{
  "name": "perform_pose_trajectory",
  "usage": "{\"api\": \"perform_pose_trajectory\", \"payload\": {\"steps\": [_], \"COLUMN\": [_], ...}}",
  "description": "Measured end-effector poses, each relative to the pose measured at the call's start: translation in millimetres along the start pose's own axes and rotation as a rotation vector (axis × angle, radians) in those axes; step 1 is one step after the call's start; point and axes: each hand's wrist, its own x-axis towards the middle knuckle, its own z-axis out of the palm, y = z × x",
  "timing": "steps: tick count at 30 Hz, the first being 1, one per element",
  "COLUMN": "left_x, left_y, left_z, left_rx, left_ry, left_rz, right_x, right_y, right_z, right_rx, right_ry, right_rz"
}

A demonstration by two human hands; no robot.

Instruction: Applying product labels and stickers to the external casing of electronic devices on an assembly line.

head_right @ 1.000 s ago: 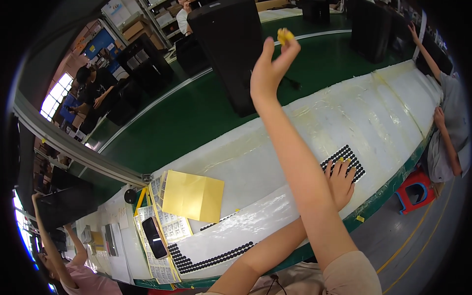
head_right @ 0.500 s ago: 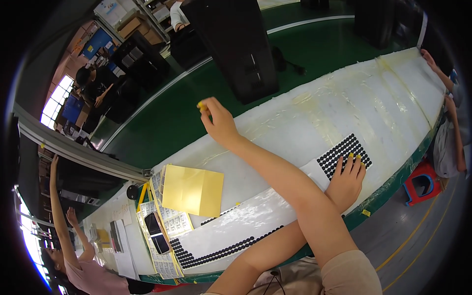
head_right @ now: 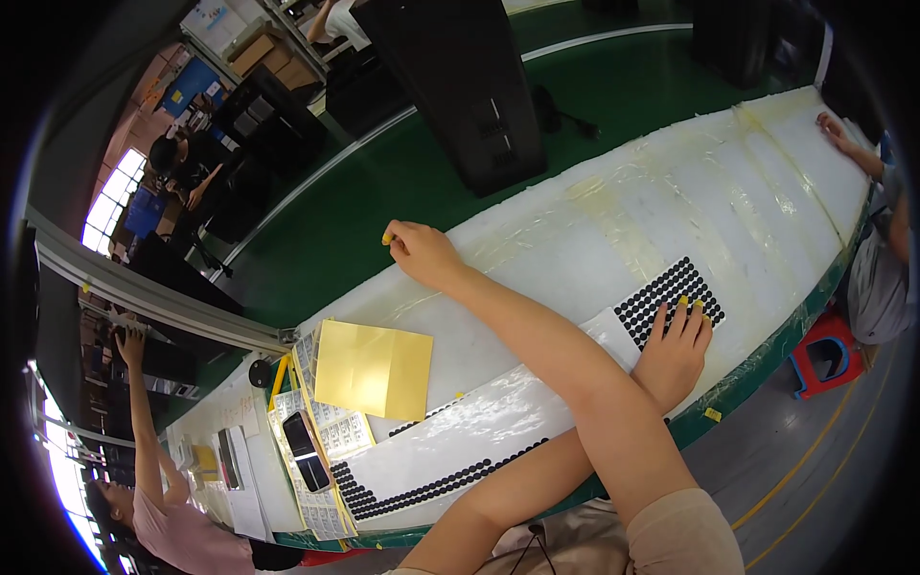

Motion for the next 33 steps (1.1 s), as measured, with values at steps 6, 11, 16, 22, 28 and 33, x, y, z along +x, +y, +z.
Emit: {"api": "perform_pose_trajectory", "payload": {"steps": [6,11,16,22,28,33], "left_x": [0,-4,-4,-3,-3,-2], "left_y": [1,2,2,2,2,2], "left_z": [1,20,17,18,18,9], "left_rx": [-0.010,-0.012,-0.013,-0.020,-0.011,-0.004], "left_ry": [-0.016,-0.027,-0.001,0.004,0.006,0.016], "left_rz": [-0.004,-0.003,-0.005,-0.010,-0.006,-0.007], "right_x": [-2,-1,-1,-1,-1,0], "right_y": [0,1,1,7,9,6], "right_z": [-1,-5,-2,0,2,3], "right_rx": [-0.070,-0.083,-0.125,-0.149,-0.164,-0.166], "right_ry": [-0.046,-0.044,-0.043,-0.057,-0.050,-0.052], "right_rz": [-0.038,-0.043,-0.073,-0.089,-0.121,-0.129]}}
